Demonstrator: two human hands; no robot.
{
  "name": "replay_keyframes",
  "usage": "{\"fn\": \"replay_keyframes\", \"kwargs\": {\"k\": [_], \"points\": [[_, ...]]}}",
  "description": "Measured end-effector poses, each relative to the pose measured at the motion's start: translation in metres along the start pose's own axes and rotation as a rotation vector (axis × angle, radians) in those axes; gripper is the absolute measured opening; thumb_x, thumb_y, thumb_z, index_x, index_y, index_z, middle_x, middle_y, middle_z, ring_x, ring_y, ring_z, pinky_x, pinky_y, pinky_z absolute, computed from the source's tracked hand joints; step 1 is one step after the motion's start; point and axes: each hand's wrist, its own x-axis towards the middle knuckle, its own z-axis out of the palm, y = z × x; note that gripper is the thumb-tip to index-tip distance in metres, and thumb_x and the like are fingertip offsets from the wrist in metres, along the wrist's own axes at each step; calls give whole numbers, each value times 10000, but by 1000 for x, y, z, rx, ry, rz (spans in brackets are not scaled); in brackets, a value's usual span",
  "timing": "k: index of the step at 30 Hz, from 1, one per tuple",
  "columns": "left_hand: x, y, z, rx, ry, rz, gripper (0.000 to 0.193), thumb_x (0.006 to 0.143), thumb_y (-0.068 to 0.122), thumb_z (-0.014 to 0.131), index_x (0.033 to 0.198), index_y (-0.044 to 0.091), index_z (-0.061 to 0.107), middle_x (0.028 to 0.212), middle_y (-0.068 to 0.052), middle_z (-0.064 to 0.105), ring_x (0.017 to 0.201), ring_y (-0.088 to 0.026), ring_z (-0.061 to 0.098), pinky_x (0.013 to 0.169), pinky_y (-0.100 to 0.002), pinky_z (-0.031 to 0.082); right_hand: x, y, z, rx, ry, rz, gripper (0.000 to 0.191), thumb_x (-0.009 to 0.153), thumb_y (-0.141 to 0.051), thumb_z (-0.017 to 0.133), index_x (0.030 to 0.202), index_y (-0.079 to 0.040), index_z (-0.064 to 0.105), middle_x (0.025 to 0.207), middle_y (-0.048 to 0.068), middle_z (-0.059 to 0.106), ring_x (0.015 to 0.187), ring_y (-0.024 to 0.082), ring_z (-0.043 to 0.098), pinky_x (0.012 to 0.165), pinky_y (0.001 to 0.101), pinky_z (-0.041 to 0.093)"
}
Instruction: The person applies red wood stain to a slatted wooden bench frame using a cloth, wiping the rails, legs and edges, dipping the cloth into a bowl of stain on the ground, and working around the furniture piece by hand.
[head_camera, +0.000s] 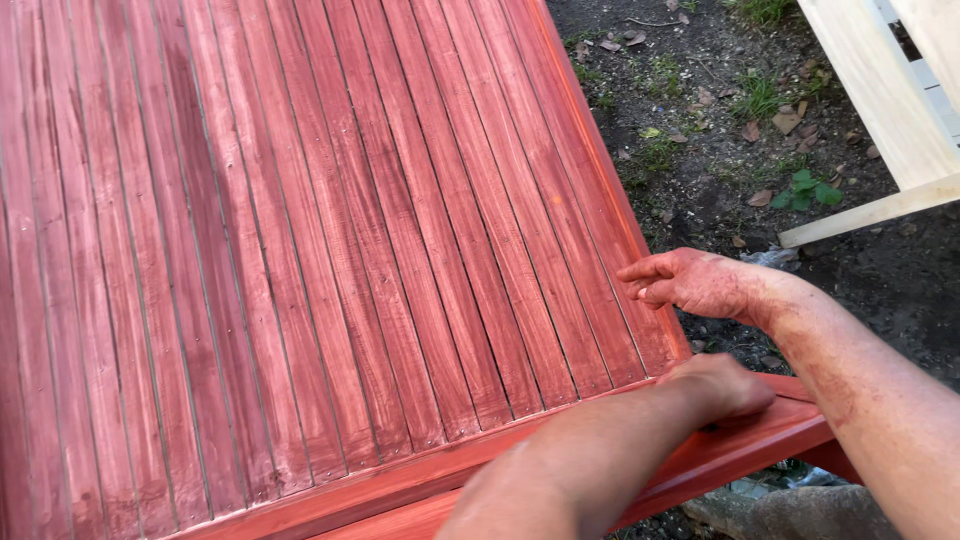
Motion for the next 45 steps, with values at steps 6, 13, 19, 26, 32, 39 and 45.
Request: {"fn": "replay_keyframes", "kwargs": {"k": [6, 13, 19, 26, 32, 39, 45], "points": [[16, 26, 6, 30, -32, 144, 715, 793, 643, 584, 1244, 106, 722, 1320, -136, 680, 1210, -314, 647, 1025, -520, 477, -4, 12, 10, -18, -2, 46, 584, 888, -111, 611, 1470, -125, 564, 1419, 50, 699, 1323, 140, 618, 1145, 326, 430], [-2, -10, 3, 45, 61, 112, 751, 865, 597, 546, 1420, 99, 632, 1511, -174, 551, 1379, -364, 527, 1108, -588, 408, 16, -25, 34, -44, -71, -25, 583, 898, -158, 630, 1477, -153, 565, 1420, 63, 688, 1328, 159, 619, 1143, 353, 446], [-67, -90, -16, 72, 69, 30, 611, 806, 442, 619, 1210, 1, 745, 1191, -228, 744, 1013, -359, 750, 857, -493, 592, 22, -93, 79, -131, -79, 14, 576, 920, -211, 650, 1486, -190, 548, 1464, 29, 658, 1357, 132, 588, 1162, 354, 417], [-174, -219, -56, 58, -48, -60, 334, 776, 250, 569, 727, -40, 728, 685, -232, 713, 580, -355, 711, 531, -493, 554, 10, -209, 199, -242, -133, -23, 567, 921, -221, 644, 1478, -193, 544, 1446, 39, 661, 1351, 143, 596, 1161, 357, 423], [-242, -333, -89, 78, -199, -69, 282, 737, 149, 505, 491, 19, 556, 508, -198, 572, 459, -350, 595, 456, -496, 452, 17, -284, 310, -278, -230, -148, 596, 883, -205, 618, 1475, -183, 555, 1440, 48, 669, 1332, 150, 610, 1137, 358, 445], [-337, -447, -126, 73, -290, -91, 413, 875, 237, 438, 514, 59, 533, 484, -144, 535, 431, -304, 553, 470, -459, 461, 22, -334, 400, -363, -254, -153, 597, 892, -235, 620, 1484, -193, 555, 1355, 63, 718, 1239, 176, 655, 1099, 359, 485], [-425, -569, -150, -317, -211, -349, 454, 957, 318, 485, 531, 161, 477, 447, -44, 439, 367, -192, 351, 404, -398, 283, 16, -355, 439, -423, -268, -207, 608, 876, -234, 621, 1479, -185, 562, 1322, 37, 721, 1197, 165, 679, 1070, 352, 512]]}}
